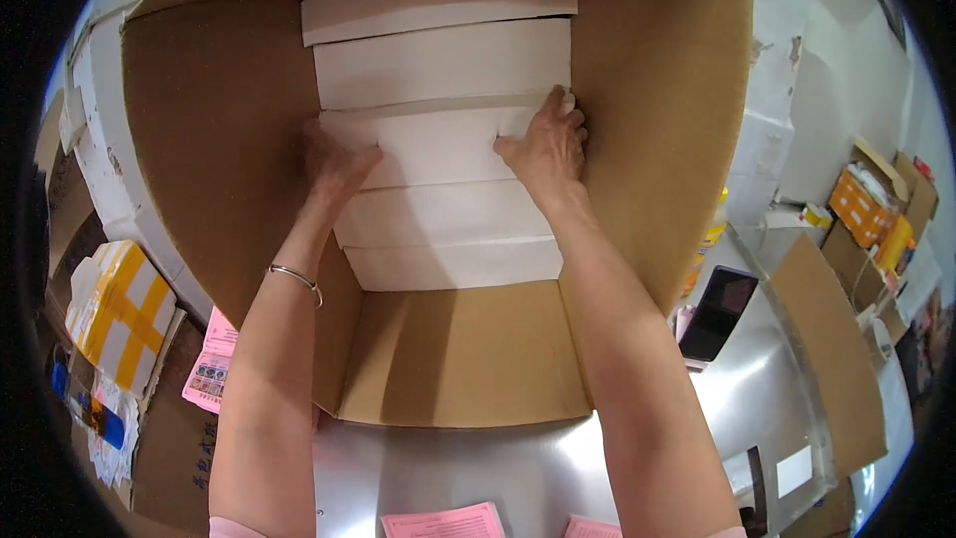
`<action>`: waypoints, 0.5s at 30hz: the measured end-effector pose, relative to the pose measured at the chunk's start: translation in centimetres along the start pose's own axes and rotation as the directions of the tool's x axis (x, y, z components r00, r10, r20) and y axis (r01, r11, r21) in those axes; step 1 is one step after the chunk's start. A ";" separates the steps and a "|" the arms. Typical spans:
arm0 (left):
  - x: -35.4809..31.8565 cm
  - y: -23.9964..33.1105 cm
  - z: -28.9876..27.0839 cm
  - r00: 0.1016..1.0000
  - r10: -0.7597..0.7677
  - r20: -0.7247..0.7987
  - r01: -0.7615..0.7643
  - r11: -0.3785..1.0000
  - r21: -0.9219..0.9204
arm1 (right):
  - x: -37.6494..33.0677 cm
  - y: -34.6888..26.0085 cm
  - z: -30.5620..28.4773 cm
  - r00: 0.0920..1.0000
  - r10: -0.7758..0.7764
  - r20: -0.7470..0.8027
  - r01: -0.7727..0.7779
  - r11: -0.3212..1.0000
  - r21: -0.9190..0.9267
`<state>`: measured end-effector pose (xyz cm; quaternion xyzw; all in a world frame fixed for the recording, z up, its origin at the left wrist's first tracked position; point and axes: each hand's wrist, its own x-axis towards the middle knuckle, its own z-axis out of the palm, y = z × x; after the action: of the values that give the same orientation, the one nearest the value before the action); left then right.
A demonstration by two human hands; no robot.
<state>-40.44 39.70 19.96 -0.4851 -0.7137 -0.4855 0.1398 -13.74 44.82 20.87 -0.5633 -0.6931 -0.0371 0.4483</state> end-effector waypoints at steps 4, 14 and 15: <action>0.1 2.4 -2.2 0.911 -0.123 0.392 0.145 0.989 -0.026 | 1.3 1.1 -1.3 0.981 0.047 0.190 -0.085 0.977 0.195; -5.6 0.8 -3.0 0.990 0.083 -0.111 -0.115 0.940 -0.323 | -4.2 -1.3 -2.4 0.985 0.167 -0.050 -0.136 0.916 0.376; -7.0 1.1 -3.7 0.964 0.171 -0.202 -0.216 0.949 -0.228 | -5.1 -1.3 -2.9 0.984 0.172 -0.048 -0.140 0.911 0.387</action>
<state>-37.12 32.77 17.70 -0.5208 -0.5806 -0.5967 0.1888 -13.28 38.96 19.79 -0.5168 -0.6210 0.1117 0.5786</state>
